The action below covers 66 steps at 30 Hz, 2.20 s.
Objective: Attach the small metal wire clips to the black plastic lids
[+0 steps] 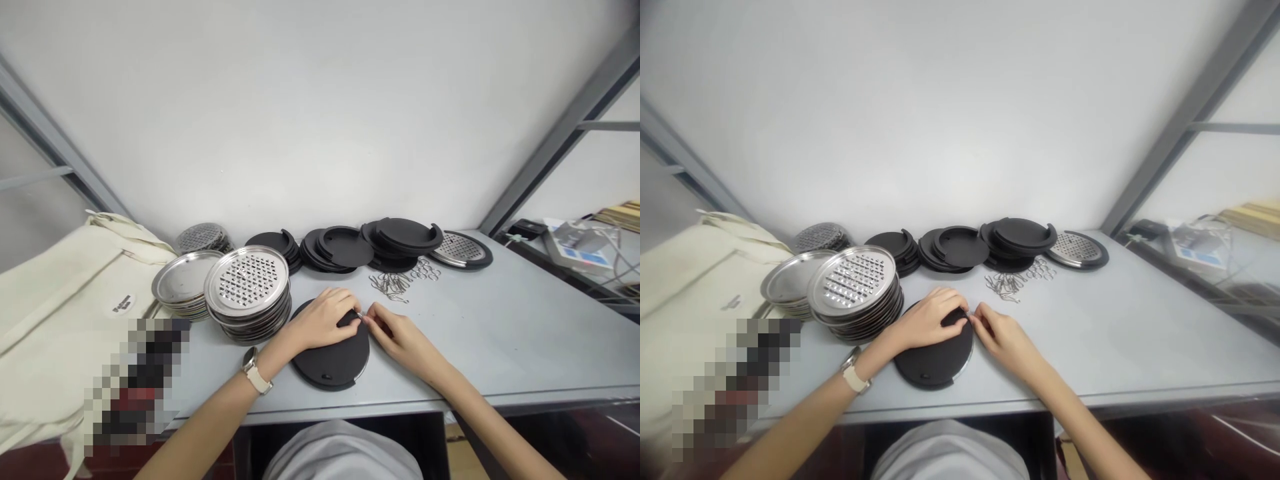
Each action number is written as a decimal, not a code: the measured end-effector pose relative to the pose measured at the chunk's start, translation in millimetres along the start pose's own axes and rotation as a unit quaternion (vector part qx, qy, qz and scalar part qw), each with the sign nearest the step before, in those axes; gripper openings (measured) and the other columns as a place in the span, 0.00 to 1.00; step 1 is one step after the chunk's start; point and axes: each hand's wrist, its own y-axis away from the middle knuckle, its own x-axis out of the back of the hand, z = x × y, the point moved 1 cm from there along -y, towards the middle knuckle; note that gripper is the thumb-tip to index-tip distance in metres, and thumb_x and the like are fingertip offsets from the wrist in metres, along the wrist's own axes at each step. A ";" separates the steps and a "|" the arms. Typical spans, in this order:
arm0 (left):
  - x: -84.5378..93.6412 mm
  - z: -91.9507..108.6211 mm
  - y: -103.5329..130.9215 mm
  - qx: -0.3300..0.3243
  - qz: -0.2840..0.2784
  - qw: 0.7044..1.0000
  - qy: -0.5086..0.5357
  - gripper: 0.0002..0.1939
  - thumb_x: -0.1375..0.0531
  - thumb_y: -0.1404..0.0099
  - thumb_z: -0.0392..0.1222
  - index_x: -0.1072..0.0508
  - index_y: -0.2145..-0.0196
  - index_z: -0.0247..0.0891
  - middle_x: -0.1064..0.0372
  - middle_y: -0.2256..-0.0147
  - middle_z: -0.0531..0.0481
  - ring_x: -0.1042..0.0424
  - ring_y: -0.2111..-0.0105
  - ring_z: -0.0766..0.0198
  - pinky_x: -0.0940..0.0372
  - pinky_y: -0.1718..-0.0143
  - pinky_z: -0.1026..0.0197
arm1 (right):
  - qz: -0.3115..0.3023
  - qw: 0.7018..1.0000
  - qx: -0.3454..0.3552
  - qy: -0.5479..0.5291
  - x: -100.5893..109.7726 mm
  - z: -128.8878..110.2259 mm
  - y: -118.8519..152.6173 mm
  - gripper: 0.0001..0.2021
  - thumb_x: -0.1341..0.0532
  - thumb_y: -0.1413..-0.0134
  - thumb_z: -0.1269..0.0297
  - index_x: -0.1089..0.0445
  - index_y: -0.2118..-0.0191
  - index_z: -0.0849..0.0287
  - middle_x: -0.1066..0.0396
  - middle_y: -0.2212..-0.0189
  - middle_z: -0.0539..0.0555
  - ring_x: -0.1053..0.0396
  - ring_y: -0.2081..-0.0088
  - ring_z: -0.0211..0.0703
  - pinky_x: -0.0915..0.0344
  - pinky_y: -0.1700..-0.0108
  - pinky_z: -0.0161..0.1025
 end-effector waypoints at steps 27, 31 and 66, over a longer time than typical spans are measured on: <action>-0.5 1.3 -0.1 -0.018 -0.024 1.000 0.003 0.03 0.48 0.32 0.37 0.36 0.63 0.37 0.35 0.64 0.48 0.35 0.61 0.61 0.40 0.57 0.60 | -0.024 1.000 0.010 -0.002 3.7 -4.9 1.8 0.08 0.54 0.35 0.62 0.45 0.67 0.55 0.41 0.78 0.46 0.41 0.77 0.38 0.45 0.72 0.33; -0.4 1.3 0.2 -0.010 -0.012 1.000 0.014 0.05 0.47 0.33 0.37 0.36 0.58 0.37 0.34 0.61 0.47 0.34 0.58 0.60 0.40 0.54 0.58 | -0.023 1.000 0.007 -0.006 4.3 -5.5 0.9 0.08 0.54 0.35 0.61 0.45 0.67 0.55 0.41 0.78 0.45 0.41 0.77 0.37 0.46 0.72 0.34; -0.7 -0.2 -1.1 -0.003 -0.032 0.999 0.035 0.06 0.47 0.33 0.36 0.32 0.59 0.39 0.31 0.61 0.50 0.33 0.57 0.62 0.43 0.51 0.58 | -0.034 0.998 -0.018 -0.058 6.8 -3.2 -0.3 0.13 0.52 0.36 0.55 0.41 0.69 0.57 0.45 0.81 0.44 0.46 0.77 0.36 0.46 0.74 0.32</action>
